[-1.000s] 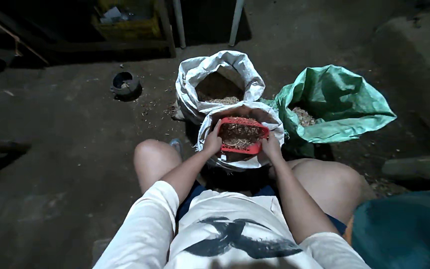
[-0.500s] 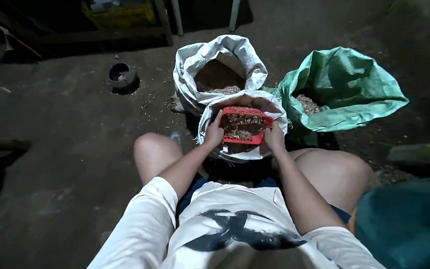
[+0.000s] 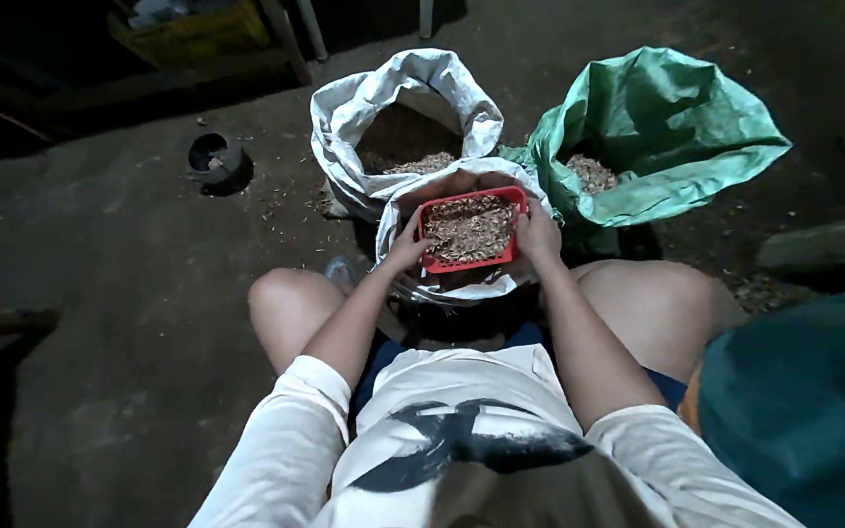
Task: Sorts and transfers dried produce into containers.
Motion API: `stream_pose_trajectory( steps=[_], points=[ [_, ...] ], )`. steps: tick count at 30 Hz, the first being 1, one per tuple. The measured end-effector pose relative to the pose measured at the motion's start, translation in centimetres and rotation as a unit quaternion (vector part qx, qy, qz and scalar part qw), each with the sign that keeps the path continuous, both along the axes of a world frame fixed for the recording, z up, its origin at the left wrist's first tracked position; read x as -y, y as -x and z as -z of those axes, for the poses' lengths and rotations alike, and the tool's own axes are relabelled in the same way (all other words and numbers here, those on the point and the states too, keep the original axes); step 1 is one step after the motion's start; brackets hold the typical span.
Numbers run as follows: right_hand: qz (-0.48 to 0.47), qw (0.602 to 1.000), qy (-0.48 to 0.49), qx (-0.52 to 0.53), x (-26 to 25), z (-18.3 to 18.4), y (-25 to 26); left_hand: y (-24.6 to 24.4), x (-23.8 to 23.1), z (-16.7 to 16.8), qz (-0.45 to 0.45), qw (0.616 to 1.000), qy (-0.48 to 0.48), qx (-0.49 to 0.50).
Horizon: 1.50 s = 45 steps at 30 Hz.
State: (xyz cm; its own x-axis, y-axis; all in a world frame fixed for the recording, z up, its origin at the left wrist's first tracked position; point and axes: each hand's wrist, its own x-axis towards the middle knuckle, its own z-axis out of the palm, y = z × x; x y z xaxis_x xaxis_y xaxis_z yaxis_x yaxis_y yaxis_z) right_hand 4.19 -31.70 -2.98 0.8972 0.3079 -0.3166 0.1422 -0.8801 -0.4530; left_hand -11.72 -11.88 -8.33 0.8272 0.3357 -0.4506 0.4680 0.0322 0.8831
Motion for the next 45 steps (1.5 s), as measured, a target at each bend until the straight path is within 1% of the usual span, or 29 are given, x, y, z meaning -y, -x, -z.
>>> stream_pose_trajectory(
  steps=[3, 5, 7, 9, 11, 13, 15, 17, 18, 20, 22, 23, 26, 28, 31, 34, 36, 39, 41, 45],
  points=[
    [-0.005, 1.000, -0.022, 0.014, -0.1, 0.3, -0.6, 0.1, 0.5, -0.6, -0.036, 0.993, 0.108, -0.007],
    [-0.012, 0.999, -0.035, 0.028, -0.5, 0.4, -0.4, 0.2, 1.4, -1.4, -0.085, 0.987, 0.137, -0.009],
    [-0.049, 0.994, -0.063, 0.074, -1.0, 0.5, 0.3, -0.1, 1.5, 0.0, -0.112, 0.982, 0.149, 0.011],
    [-0.110, 0.984, -0.082, 0.118, -2.0, 0.2, 1.2, -0.4, 1.4, 0.8, -0.120, 0.982, 0.145, 0.017],
    [-0.143, 0.984, -0.055, 0.089, -3.2, 0.7, 1.7, -0.6, 1.5, 1.0, -0.125, 0.982, 0.138, 0.015],
    [-0.116, 0.993, -0.016, 0.022, -4.4, 1.6, 1.6, -0.9, 1.7, 0.8, -0.125, 0.984, 0.125, 0.001],
    [-0.082, 0.997, 0.000, -0.017, -5.6, 2.7, 1.7, -1.1, 1.9, 0.5, -0.121, 0.986, 0.114, -0.028],
    [-0.078, 0.996, 0.006, -0.041, -7.0, 3.5, 2.5, -1.0, 2.1, 0.7, -0.121, 0.986, 0.103, -0.042],
    [-0.090, 0.995, 0.013, -0.047, -7.6, 3.7, 3.0, -1.0, 2.1, 1.0, -0.118, 0.988, 0.094, -0.040],
    [-0.133, 0.989, 0.019, -0.058, -8.5, 3.3, 4.5, -0.8, 1.7, 1.4, -0.105, 0.992, 0.072, -0.021],
    [-0.185, 0.979, -0.006, -0.082, -8.9, 2.7, 6.1, -0.5, 1.3, 1.8, -0.095, 0.994, 0.055, 0.004],
    [-0.214, 0.973, -0.006, -0.083, -9.2, 3.2, 6.4, -0.4, 1.3, 1.6, -0.104, 0.992, 0.064, 0.008],
    [-0.292, 0.953, 0.020, -0.076, -9.6, 4.3, 6.9, 0.0, 1.2, 0.5, -0.118, 0.989, 0.084, -0.024],
    [-0.315, 0.945, 0.048, -0.067, -9.2, 4.7, 6.5, -0.1, 0.9, 1.1, -0.114, 0.990, 0.079, -0.015],
    [-0.298, 0.950, 0.088, -0.027, -8.5, 5.1, 5.1, -0.2, 1.0, 0.8, -0.092, 0.994, 0.049, -0.013],
    [-0.260, 0.957, 0.125, -0.012, -7.7, 4.8, 3.2, -0.5, 0.9, 0.9, -0.076, 0.997, 0.030, -0.015],
    [-0.221, 0.970, 0.103, 0.001, -6.9, 4.0, 2.3, -0.7, 0.7, 1.0, -0.072, 0.997, 0.013, -0.025],
    [-0.170, 0.983, 0.060, -0.016, -6.0, 2.2, 1.0, -1.0, 0.2, 0.9, -0.069, 0.997, 0.002, -0.032],
    [-0.166, 0.985, 0.037, -0.024, -5.7, 2.1, 0.9, -1.0, 0.4, 0.7, -0.061, 0.997, 0.004, -0.049],
    [-0.181, 0.980, 0.063, -0.047, -8.1, 3.3, 2.5, -1.5, 1.1, 0.2, -0.056, 0.997, 0.046, -0.039]
  ],
)
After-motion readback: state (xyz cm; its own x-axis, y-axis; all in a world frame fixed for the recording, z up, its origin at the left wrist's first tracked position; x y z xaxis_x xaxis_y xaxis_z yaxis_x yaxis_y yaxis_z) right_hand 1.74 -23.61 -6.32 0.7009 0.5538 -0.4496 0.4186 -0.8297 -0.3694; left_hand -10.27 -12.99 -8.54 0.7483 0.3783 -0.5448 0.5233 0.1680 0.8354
